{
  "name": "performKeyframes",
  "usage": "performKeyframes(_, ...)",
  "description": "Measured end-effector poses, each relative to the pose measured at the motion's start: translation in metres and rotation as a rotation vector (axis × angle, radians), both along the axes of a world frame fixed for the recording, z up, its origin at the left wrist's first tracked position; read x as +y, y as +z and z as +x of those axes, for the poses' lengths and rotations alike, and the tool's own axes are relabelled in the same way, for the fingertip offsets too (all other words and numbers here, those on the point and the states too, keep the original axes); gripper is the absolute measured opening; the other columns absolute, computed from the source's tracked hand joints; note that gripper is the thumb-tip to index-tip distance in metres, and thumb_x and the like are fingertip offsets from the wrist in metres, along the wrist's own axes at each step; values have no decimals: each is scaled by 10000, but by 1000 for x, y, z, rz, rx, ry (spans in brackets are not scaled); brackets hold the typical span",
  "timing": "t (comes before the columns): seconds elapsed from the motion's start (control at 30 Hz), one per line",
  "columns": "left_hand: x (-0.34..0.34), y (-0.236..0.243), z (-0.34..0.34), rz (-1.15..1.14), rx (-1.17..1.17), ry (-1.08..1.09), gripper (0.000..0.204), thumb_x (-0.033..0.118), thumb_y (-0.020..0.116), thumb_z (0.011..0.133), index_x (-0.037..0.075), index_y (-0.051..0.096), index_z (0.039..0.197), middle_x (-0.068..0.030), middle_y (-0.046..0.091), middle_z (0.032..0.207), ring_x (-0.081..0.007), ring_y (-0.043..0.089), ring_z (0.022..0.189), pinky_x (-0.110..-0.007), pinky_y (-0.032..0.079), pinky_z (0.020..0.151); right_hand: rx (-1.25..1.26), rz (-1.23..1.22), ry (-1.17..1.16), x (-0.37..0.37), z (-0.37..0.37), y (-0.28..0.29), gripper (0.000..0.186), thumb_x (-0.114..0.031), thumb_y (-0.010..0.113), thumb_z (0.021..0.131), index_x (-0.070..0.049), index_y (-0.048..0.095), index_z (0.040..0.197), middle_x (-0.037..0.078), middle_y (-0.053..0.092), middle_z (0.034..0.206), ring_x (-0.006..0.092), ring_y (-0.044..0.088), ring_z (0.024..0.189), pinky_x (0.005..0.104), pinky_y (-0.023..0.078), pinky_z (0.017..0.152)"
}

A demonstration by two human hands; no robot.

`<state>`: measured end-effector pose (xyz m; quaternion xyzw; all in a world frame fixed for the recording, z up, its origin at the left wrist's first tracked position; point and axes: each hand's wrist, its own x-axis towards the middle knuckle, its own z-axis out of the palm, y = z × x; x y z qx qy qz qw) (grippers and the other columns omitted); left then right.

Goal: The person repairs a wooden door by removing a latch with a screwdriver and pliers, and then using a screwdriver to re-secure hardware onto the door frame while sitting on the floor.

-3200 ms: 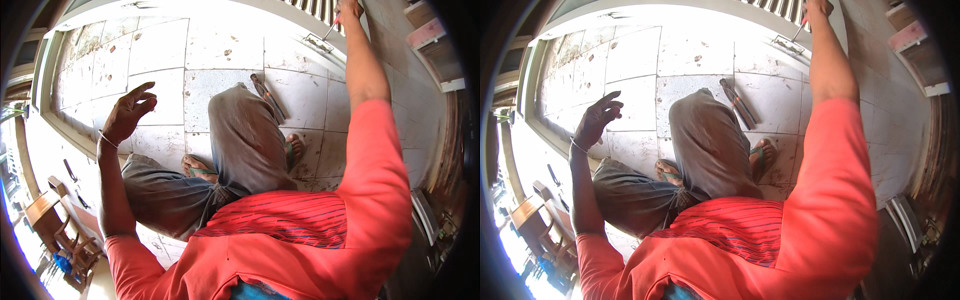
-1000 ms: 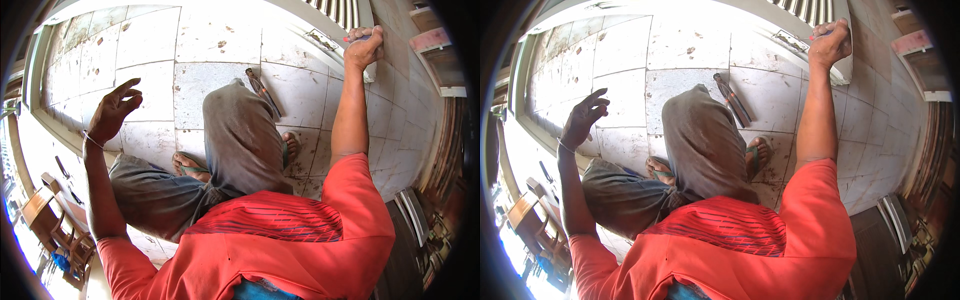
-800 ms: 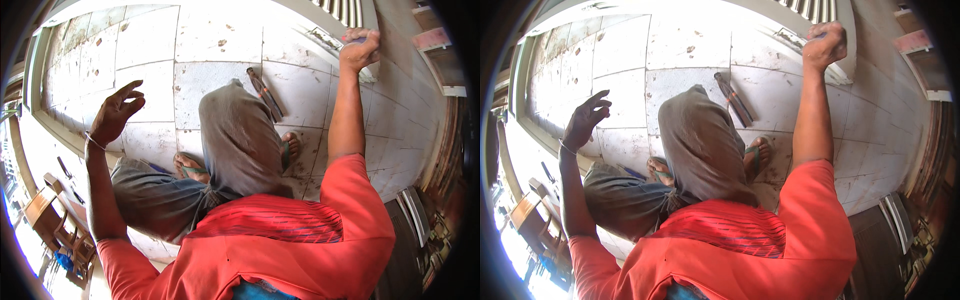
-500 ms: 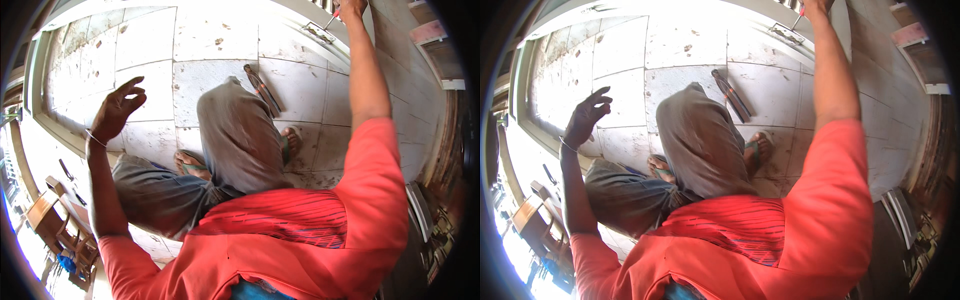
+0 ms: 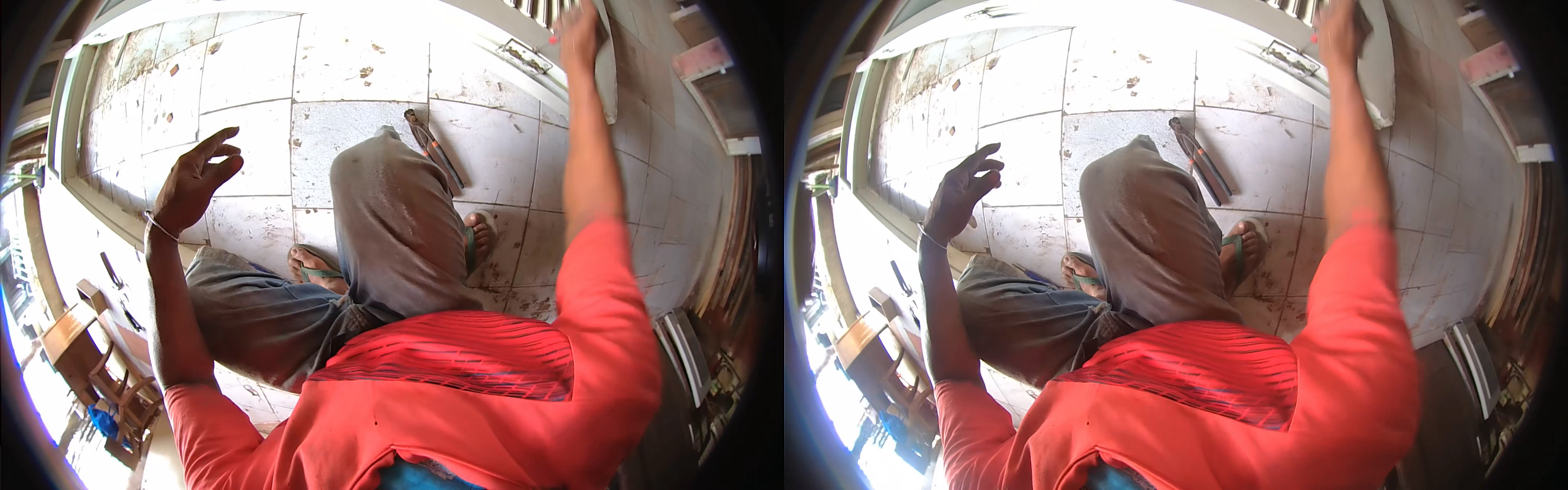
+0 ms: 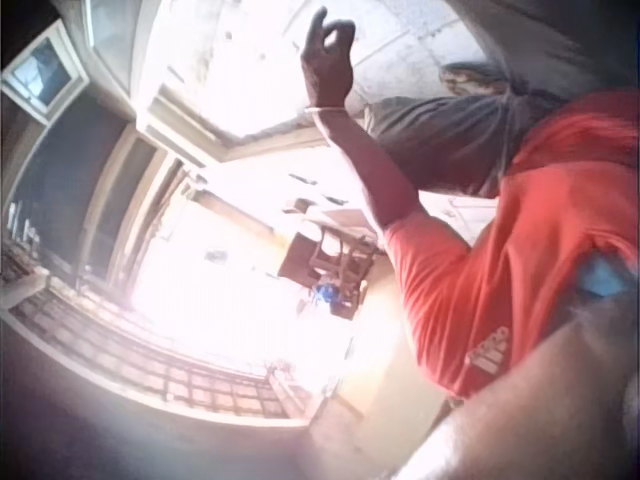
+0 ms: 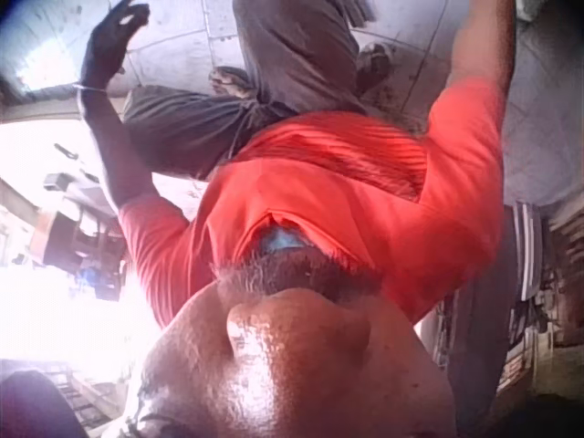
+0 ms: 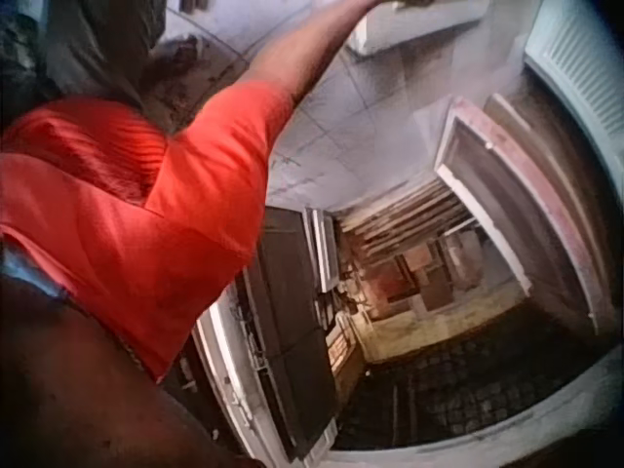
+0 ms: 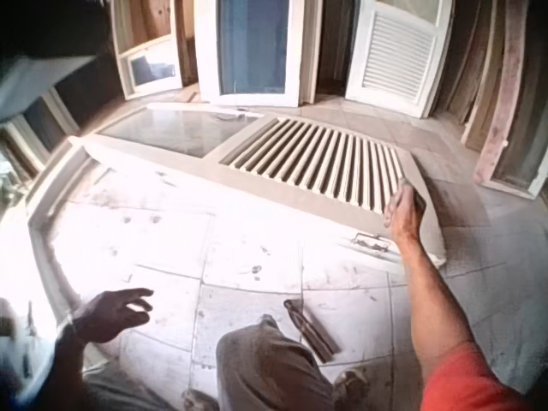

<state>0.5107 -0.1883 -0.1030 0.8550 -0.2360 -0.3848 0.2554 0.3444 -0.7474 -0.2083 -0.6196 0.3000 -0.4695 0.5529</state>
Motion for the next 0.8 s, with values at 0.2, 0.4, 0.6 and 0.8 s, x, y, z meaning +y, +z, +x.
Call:
performKeyframes(0.2, -13, 4, 4, -132, -22, 16, 620, 397, 663, 954, 62, 477, 1442, -125, 664, 1158, -166, 642, 945, -338, 503, 922, -85, 397, -20, 1, -25, 27, 421, -365, 525, 924, -120, 372, 617, 32, 364, 540, 176, 384, 448, 333, 353, 480)
performKeyframes(0.4, 2, -1, 0, -47, 16, -15, 684, 463, 669, 933, 66, 467, 1451, -131, 650, 1178, -171, 640, 975, -336, 502, 927, -58, 92, -25, 40, -33, 9, 393, -336, 529, 928, -71, 442, 651, 66, 461, 547, 193, 501, 461, 327, 416, 466)
performKeyframes(0.6, -6, 16, -1, -144, -54, -7, 658, 455, 655, 943, 69, 478, 1445, -132, 655, 1183, -183, 649, 1010, -337, 500, 915, -160, 256, 55, -2, -36, 23, 399, -365, 590, 897, -75, 450, 662, 61, 474, 578, 191, 476, 462, 334, 437, 487)
performKeyframes(0.8, 13, 17, 1, -103, -41, 16, 675, 494, 645, 939, 78, 481, 1445, -139, 658, 1194, -187, 656, 994, -340, 505, 913, -177, 29, 35, 40, -61, -28, 357, -304, 547, 915, -65, 462, 663, 69, 494, 610, 189, 496, 535, 348, 472, 562)
